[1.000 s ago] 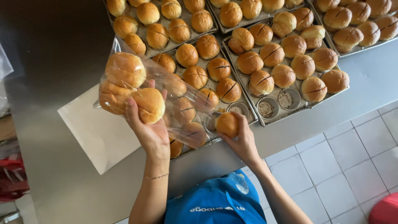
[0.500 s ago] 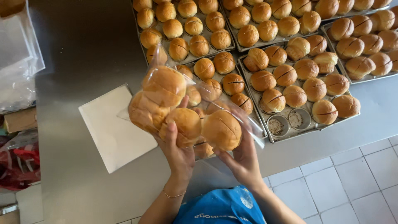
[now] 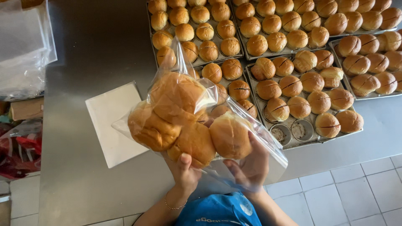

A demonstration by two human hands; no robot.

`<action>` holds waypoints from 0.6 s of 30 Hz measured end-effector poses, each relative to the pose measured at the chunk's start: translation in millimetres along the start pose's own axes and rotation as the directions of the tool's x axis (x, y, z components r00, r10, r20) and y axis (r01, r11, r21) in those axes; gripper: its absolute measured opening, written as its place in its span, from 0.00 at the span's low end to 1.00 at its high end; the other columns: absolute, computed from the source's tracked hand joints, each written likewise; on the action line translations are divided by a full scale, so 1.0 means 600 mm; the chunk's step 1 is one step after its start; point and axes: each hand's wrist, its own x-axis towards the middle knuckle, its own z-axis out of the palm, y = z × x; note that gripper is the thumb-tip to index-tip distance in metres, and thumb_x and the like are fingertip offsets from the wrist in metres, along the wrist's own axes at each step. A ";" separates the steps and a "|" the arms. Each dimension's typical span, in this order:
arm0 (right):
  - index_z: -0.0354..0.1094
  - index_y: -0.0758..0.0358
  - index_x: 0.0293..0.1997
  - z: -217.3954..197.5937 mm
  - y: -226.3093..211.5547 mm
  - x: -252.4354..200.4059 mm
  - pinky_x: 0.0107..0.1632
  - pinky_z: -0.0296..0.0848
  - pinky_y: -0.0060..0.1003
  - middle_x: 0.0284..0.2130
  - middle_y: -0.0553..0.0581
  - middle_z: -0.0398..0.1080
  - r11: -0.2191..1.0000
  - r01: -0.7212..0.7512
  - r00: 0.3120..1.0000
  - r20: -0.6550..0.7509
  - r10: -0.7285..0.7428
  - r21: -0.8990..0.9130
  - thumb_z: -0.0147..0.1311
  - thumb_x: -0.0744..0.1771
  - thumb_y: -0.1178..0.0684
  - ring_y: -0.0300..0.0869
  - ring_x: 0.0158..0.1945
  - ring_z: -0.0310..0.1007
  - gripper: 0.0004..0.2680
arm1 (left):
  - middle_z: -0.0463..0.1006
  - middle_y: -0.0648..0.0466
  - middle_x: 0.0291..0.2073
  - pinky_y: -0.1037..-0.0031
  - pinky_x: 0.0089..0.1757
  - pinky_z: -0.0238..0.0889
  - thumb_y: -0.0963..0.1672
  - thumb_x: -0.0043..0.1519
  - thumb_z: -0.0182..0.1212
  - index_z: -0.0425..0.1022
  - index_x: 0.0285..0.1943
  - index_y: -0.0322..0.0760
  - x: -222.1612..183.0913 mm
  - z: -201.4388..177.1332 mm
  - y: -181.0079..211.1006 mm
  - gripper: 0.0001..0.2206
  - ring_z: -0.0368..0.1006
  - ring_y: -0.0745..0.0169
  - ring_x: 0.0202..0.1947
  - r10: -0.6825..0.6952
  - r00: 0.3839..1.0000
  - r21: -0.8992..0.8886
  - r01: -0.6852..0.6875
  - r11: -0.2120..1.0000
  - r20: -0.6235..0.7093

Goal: The person packages bread rolls by opening clear plastic bags and placing four rolls into each bag by hand before setting the filled bags aside on a counter.

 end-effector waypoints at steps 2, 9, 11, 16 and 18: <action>0.50 0.69 0.58 -0.014 0.022 -0.033 0.65 0.56 0.50 0.56 0.66 0.56 0.998 0.019 0.996 -0.092 -0.013 0.064 0.59 0.59 0.51 0.53 0.62 0.55 0.25 | 0.43 0.47 0.65 0.54 0.60 0.47 0.60 0.57 0.50 0.41 0.65 0.39 -0.011 -0.019 -0.031 0.36 0.43 0.49 0.65 0.114 0.973 -0.284 -0.053 0.957 0.202; 0.45 0.77 0.58 -0.017 -0.041 0.011 0.68 0.45 0.48 0.60 0.68 0.48 0.969 -0.163 0.981 -0.072 0.179 0.186 0.56 0.59 0.46 0.53 0.67 0.44 0.30 | 0.53 0.46 0.61 0.60 0.57 0.53 0.49 0.48 0.60 0.44 0.64 0.37 -0.023 0.030 0.029 0.37 0.51 0.51 0.62 -0.074 0.993 -0.155 0.087 0.984 0.090; 0.48 0.67 0.59 -0.035 -0.020 -0.008 0.68 0.48 0.52 0.59 0.71 0.51 0.990 -0.014 0.999 -0.045 0.008 -0.143 0.50 0.63 0.43 0.58 0.66 0.48 0.24 | 0.56 0.44 0.59 0.65 0.57 0.52 0.51 0.47 0.58 0.49 0.61 0.31 -0.030 0.032 0.036 0.36 0.53 0.53 0.61 -0.056 0.997 0.108 0.050 0.993 0.056; 0.43 0.79 0.58 -0.062 -0.046 0.020 0.67 0.46 0.50 0.59 0.73 0.48 0.988 -0.108 0.989 0.116 0.094 0.115 0.52 0.60 0.44 0.57 0.66 0.46 0.29 | 0.62 0.45 0.53 0.61 0.50 0.62 0.50 0.47 0.63 0.51 0.58 0.33 -0.055 0.032 0.038 0.34 0.60 0.54 0.54 -0.166 0.949 -0.109 0.202 0.973 0.269; 0.43 0.75 0.59 -0.082 -0.065 0.040 0.68 0.45 0.50 0.61 0.73 0.45 0.989 -0.130 0.979 0.167 0.118 0.068 0.51 0.60 0.38 0.58 0.67 0.44 0.31 | 0.63 0.45 0.51 0.65 0.48 0.63 0.58 0.45 0.63 0.54 0.56 0.28 -0.049 0.033 0.061 0.39 0.61 0.55 0.53 -0.169 0.923 0.068 0.155 0.986 0.346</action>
